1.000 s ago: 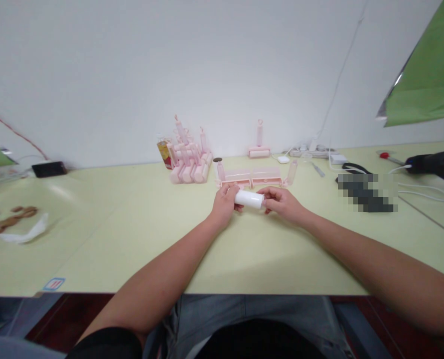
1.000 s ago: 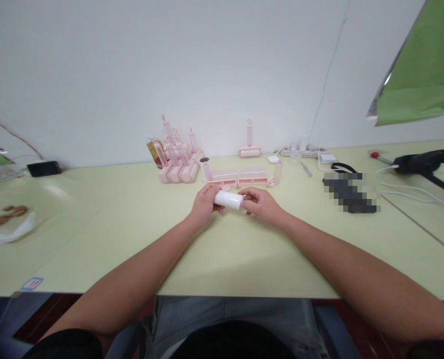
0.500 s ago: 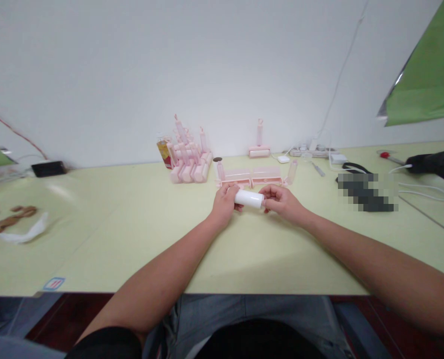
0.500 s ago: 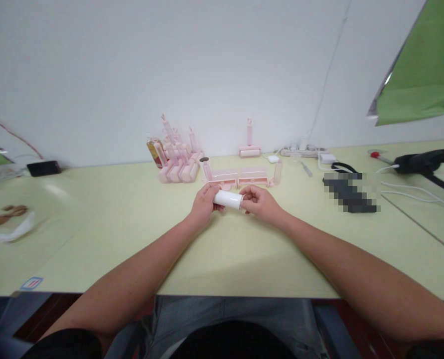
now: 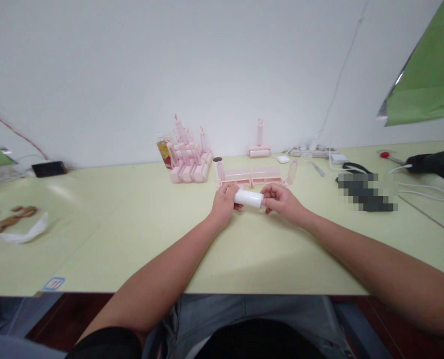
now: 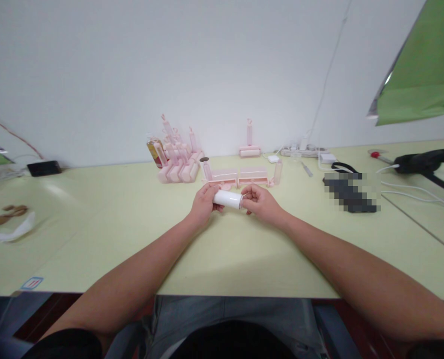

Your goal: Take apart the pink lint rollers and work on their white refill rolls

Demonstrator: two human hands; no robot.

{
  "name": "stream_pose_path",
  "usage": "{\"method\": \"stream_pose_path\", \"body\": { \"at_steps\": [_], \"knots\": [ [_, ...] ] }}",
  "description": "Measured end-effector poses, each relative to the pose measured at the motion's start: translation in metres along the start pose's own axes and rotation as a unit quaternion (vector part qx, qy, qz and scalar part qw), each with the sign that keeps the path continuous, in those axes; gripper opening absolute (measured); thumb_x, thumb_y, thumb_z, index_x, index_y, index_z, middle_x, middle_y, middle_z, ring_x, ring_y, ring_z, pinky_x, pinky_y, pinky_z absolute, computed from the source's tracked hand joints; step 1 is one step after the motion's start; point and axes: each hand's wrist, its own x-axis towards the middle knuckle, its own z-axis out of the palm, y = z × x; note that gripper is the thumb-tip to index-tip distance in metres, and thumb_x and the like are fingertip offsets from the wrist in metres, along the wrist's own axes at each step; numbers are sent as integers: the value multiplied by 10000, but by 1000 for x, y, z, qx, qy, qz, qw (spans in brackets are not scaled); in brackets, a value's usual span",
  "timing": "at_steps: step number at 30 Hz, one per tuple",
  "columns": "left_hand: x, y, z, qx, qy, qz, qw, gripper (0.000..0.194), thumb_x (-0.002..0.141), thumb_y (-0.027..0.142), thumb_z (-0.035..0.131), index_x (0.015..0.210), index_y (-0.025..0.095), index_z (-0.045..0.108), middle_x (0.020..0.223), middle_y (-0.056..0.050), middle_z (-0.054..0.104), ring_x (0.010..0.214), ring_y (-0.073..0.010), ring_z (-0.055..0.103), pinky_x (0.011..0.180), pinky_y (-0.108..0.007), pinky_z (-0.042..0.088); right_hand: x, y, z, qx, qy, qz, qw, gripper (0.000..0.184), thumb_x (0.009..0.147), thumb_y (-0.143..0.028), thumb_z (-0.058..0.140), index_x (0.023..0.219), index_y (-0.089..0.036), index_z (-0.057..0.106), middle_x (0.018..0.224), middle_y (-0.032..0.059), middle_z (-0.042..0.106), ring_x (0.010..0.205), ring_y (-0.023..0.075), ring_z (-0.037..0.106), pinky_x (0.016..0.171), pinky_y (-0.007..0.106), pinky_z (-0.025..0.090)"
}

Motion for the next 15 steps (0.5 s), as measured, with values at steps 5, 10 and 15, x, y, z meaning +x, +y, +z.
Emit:
{"method": "stream_pose_path", "body": {
  "at_steps": [5,10,15],
  "knots": [
    [1,-1,0,-9,0,-2,1000,295,810,451,625,897,172,585,625,22,554,448,-101,542,377,-189,435,0,-3,1,-1,8,8,1000,264,710,-280,691,905,-194,535,679,-48,572,535,105,545,496,252,523],
    [1,-2,0,0,-2,6,1000,285,820,445,610,903,173,591,626,19,561,455,-111,552,374,-200,444,-1,-4,1,42,6,61,997,251,720,-286,687,898,-204,530,575,-65,553,465,107,522,490,279,541],
    [0,-2,0,4,-1,5,1000,276,824,437,599,911,175,588,639,16,564,450,-112,549,372,-207,447,-2,-6,1,59,3,105,993,217,724,-272,673,878,-202,536,586,-47,589,462,111,540,500,294,551]
  ]
}}
